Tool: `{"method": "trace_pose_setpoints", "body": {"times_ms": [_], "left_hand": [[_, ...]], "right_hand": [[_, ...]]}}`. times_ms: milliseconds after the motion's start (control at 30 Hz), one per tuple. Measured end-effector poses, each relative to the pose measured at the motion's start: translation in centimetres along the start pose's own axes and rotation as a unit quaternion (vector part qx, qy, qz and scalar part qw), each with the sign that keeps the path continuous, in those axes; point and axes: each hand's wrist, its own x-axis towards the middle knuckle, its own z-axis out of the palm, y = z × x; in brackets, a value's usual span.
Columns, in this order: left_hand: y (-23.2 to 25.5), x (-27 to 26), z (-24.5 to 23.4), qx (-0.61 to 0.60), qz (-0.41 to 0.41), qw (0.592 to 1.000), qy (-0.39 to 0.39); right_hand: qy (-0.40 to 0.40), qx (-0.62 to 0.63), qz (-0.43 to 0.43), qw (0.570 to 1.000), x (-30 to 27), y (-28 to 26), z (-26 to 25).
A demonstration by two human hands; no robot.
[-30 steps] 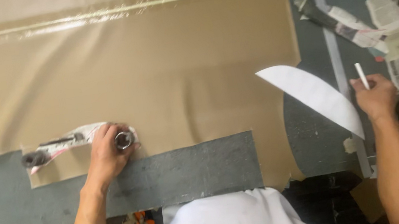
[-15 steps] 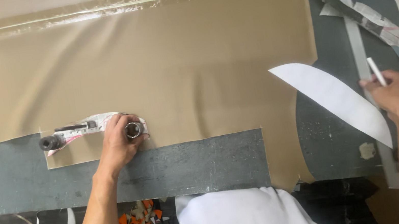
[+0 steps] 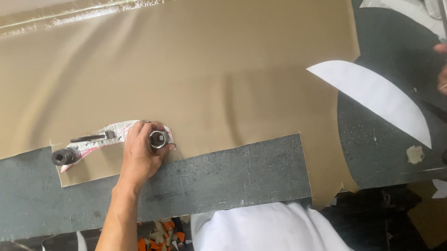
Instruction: The person uses a curved template and weights to mark and cut a curved shape from a large sheet of tan material on a workbench. They then cut a smaller curved piece from a white sheet using a similar template and weights.
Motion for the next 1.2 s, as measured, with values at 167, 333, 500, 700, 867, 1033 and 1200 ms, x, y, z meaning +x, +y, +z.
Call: {"method": "trace_pose_setpoints", "body": {"times_ms": [167,333,500,700,867,1033,1200], "left_hand": [[-0.7,0.2,-0.6,-0.005,0.075,0.997,0.011],[-1.8,0.7,-0.8,0.014,0.116,0.993,-0.011],[-3.5,1.2,-0.7,0.014,0.145,0.989,-0.038],[-4.7,1.6,-0.9,0.010,0.166,0.983,-0.072],[-4.2,2.1,-1.2,0.020,0.173,0.979,-0.102],[-4.3,2.9,-1.7,0.043,0.205,0.969,-0.131],[-4.7,3.7,-1.6,0.069,0.206,0.961,-0.171]], "right_hand": [[0.136,-0.046,0.024,0.989,-10.6,-2.7,7.2],[0.180,-0.005,0.025,0.983,-20.4,3.3,15.8],[0.219,-0.064,0.057,0.972,-30.6,11.7,27.6],[0.182,-0.097,0.114,0.972,-40.5,17.6,39.1],[0.192,-0.133,0.138,0.963,-43.3,17.7,44.3],[0.186,-0.171,0.146,0.956,-43.7,17.8,46.2],[0.198,-0.133,0.172,0.956,-43.8,17.9,46.5]]}}
